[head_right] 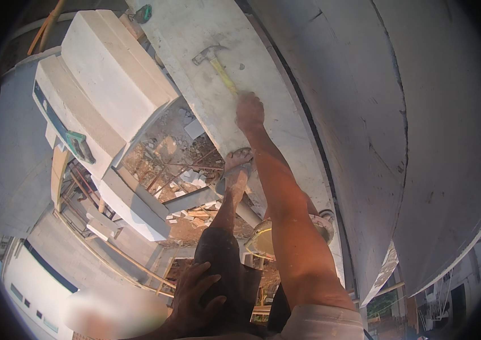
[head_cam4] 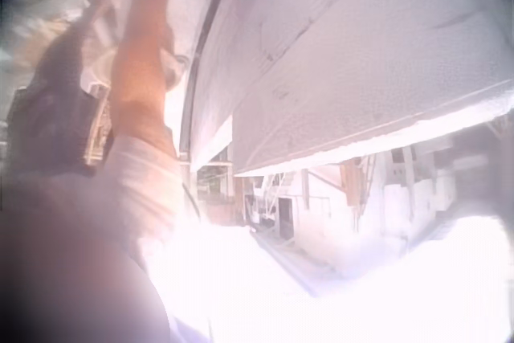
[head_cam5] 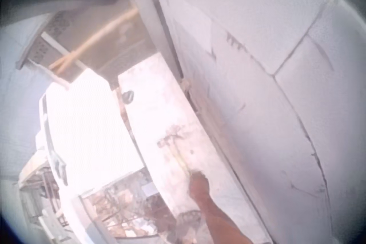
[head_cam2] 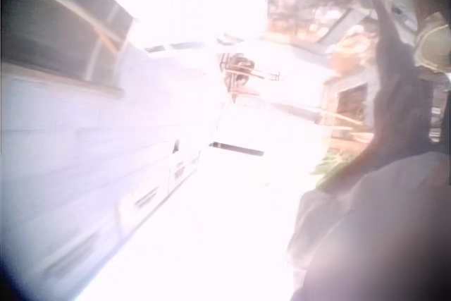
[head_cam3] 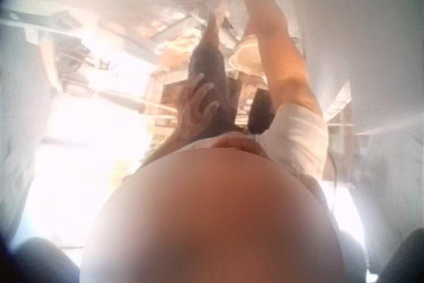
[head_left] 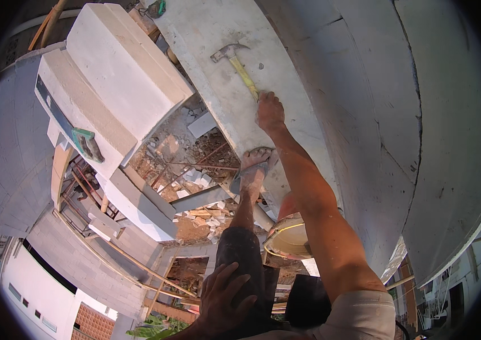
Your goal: The person applies mortar to a white block using a trowel, places the block onto a wall, and taps it into position with a hammer. The person repeats this process for additional blocks along the wall.
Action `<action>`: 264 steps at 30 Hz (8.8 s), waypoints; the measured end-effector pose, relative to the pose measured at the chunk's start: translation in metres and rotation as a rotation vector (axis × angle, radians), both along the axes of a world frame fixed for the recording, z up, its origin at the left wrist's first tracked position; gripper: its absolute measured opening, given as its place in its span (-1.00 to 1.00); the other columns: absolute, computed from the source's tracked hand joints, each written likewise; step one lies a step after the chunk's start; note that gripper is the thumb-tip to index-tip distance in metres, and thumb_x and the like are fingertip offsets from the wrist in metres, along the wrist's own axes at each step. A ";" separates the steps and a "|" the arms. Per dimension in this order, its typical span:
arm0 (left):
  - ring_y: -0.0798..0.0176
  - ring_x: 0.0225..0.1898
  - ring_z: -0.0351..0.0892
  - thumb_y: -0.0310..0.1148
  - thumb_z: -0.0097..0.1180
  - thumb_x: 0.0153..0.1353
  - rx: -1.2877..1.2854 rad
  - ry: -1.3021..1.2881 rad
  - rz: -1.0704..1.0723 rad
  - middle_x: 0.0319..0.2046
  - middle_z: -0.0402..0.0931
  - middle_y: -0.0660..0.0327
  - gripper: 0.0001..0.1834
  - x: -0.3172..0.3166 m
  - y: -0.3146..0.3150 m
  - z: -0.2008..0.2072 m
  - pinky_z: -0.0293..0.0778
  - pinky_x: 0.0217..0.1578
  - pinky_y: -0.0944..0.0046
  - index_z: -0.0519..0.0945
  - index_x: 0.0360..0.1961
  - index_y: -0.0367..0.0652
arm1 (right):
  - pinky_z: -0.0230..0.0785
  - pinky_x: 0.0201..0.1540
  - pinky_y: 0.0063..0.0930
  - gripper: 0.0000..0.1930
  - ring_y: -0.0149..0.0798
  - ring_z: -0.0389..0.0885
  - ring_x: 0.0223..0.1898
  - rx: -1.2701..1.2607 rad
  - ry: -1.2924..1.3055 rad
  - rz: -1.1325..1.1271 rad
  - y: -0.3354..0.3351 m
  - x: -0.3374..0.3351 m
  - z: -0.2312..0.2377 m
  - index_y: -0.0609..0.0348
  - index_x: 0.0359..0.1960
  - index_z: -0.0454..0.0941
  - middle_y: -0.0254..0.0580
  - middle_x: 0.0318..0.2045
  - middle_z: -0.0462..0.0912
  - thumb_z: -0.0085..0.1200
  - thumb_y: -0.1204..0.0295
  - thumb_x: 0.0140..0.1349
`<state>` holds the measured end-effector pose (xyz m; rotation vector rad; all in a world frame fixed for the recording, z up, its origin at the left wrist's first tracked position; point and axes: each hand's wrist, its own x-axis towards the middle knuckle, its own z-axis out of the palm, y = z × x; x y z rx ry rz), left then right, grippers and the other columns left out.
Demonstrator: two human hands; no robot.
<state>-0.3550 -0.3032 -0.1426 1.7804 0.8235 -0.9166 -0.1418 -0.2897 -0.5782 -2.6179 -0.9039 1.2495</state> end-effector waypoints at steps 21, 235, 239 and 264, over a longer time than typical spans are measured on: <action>-0.52 0.44 -0.35 0.13 0.46 -0.14 0.457 -0.981 -0.869 0.49 -0.22 -0.03 0.00 0.397 -0.129 0.051 -0.11 0.25 -0.62 0.30 0.37 0.28 | 0.19 -0.55 -0.34 -0.60 -0.26 0.31 -0.68 0.426 -0.026 -0.877 -0.477 -0.025 0.529 0.24 -0.46 0.46 -0.14 -0.70 0.35 0.21 0.11 0.23; -0.25 0.47 -0.13 0.30 0.34 -0.17 0.832 -0.507 -0.818 0.40 -0.01 -0.33 0.32 0.429 -0.079 -0.025 -0.10 0.44 -0.05 0.03 0.42 -0.41 | 0.37 -0.43 -0.12 -0.44 0.12 0.56 -0.55 0.198 -0.271 -0.992 -0.438 0.002 0.493 0.21 -0.49 0.48 0.06 -0.68 0.52 -0.07 -0.09 0.36; -0.27 0.46 -0.11 0.32 0.34 -0.18 0.900 -0.627 -0.804 0.39 0.00 -0.33 0.34 0.432 -0.066 -0.042 -0.09 0.43 -0.06 0.03 0.42 -0.41 | 0.37 -0.47 -0.07 -0.42 0.13 0.58 -0.55 0.251 -0.241 -1.120 -0.408 -0.027 0.503 0.17 -0.47 0.53 0.06 -0.65 0.55 -0.05 -0.17 0.31; -0.25 0.48 -0.20 0.33 0.37 -0.21 0.871 -0.533 -0.801 0.43 -0.15 -0.32 0.40 0.447 -0.062 -0.046 -0.15 0.45 -0.03 -0.05 0.43 -0.42 | 0.40 -0.41 -0.05 -0.35 0.16 0.60 -0.52 0.128 -0.262 -1.109 -0.402 -0.007 0.492 0.23 -0.47 0.54 0.08 -0.67 0.56 -0.12 -0.20 0.33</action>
